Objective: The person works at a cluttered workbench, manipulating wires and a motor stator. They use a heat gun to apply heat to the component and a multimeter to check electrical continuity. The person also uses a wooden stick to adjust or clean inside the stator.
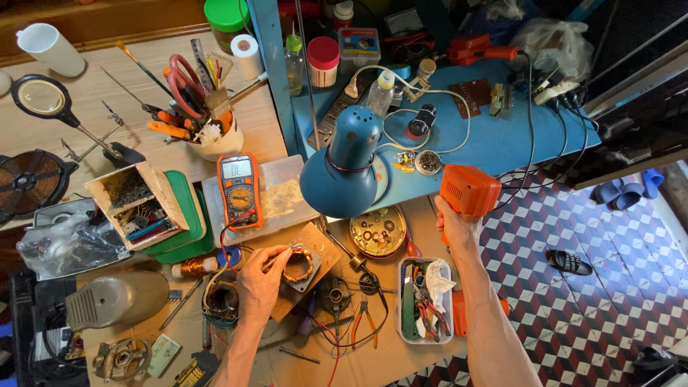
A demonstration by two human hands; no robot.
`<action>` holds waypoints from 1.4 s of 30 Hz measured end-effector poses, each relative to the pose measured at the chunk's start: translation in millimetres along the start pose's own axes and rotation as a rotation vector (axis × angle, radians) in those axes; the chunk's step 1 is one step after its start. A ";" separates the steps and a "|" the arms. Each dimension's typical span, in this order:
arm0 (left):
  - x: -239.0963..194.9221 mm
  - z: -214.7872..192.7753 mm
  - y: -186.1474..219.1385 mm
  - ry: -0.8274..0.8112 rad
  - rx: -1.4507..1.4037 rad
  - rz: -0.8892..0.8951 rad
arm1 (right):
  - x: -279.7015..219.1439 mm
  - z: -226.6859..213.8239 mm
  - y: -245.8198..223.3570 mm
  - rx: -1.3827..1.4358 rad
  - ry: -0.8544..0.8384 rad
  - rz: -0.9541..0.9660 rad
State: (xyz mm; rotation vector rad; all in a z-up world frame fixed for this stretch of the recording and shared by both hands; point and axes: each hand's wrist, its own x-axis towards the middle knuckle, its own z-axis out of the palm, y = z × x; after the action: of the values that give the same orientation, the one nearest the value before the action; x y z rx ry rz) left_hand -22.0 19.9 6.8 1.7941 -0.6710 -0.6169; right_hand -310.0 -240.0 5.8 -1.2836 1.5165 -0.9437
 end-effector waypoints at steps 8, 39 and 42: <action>2.4 -2.9 -4.9 -0.019 0.005 0.058 | -8.9 2.7 -20.9 0.129 0.007 0.064; 4.9 -3.3 4.3 -0.048 -0.008 -0.112 | -21.3 10.8 -4.8 0.165 0.050 0.058; 4.7 -4.5 4.4 -0.059 0.038 -0.118 | -20.7 9.5 -6.7 0.142 0.045 0.056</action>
State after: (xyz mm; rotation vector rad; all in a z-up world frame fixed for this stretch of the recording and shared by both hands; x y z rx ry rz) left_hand -16.2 18.4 12.0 1.8663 -0.6237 -0.7434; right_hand -298.0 -220.7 12.6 -1.1198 1.4842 -1.0312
